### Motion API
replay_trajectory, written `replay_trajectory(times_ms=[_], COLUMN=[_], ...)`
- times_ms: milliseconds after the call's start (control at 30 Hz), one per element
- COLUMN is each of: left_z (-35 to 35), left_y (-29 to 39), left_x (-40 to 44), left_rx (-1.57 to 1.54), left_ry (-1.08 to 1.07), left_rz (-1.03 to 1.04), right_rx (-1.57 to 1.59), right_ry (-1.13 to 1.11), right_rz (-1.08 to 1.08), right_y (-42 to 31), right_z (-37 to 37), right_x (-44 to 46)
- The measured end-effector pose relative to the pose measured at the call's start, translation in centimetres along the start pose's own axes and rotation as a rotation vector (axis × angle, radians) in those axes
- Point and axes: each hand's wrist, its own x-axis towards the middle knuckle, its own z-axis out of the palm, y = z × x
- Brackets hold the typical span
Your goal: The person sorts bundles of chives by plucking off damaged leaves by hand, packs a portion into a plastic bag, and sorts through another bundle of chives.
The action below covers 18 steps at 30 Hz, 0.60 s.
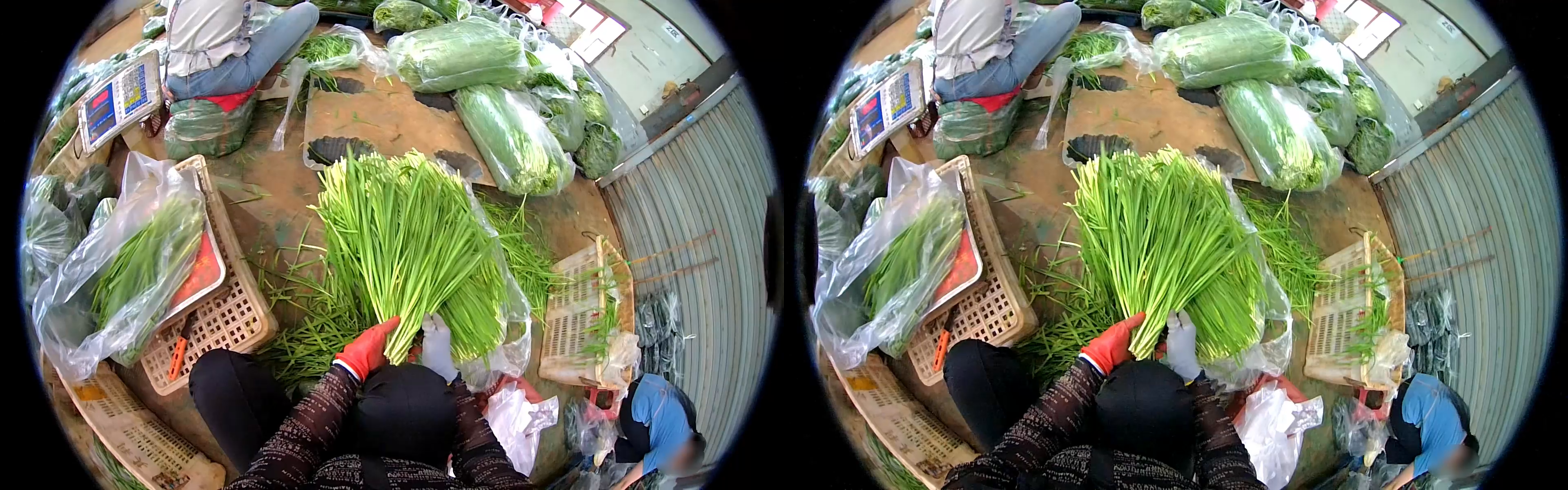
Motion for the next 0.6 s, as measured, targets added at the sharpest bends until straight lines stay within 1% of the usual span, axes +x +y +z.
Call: replay_trajectory(times_ms=[67, 100, 133, 200, 233, 267, 333, 367, 433, 467, 533, 600], left_z=[0.8, 1.3, 1.1, 0.5, 1.2, 1.4, 1.6, 1.5, 1.4, 1.5, 1.5, 1.3], left_y=[-0.4, -0.9, -1.0, -1.0, -1.0, -0.9, -0.7, -0.7, -0.8, -0.9, -0.9, -0.9], left_x=[0.1, 0.0, 0.2, 0.8, 0.4, 0.3, 0.1, 0.1, 0.3, 0.3, 0.3, 0.4], left_rx=[0.158, 0.231, 0.231, 0.502, 0.463, 0.464, 0.508, 0.507, 0.501, 0.504, 0.524, 0.543], left_ry=[0.052, 0.111, 0.109, -0.010, 0.029, 0.028, 0.083, 0.083, 0.090, 0.088, 0.098, 0.076], left_rz=[0.035, 0.125, 0.121, 0.199, 0.208, 0.208, 0.167, 0.167, 0.175, 0.175, 0.198, 0.217], right_rx=[-0.202, -0.349, -0.350, -0.705, -0.808, -0.808, -0.898, -0.898, -0.846, -0.845, -1.189, -1.203], right_ry=[0.016, 0.066, 0.070, 0.012, 0.081, 0.082, 0.335, 0.335, 0.315, 0.317, 0.248, 0.288], right_rz=[0.024, -0.093, -0.092, -0.067, -0.124, -0.125, -0.093, -0.092, -0.298, -0.300, -0.166, -0.167], right_y=[0.7, 1.1, 0.4, -1.4, -2.3, -3.4, -5.4, -5.9, -6.7, -7.0, -7.3, -6.5], right_z=[-0.3, -0.4, -0.5, -1.0, -1.2, -1.6, -2.2, -2.3, -2.3, -2.0, -1.0, -0.8], right_x=[0.4, 0.5, 0.5, 0.5, 0.5, 0.9, 2.2, 2.8, 3.8, 4.1, 4.4, 4.9])
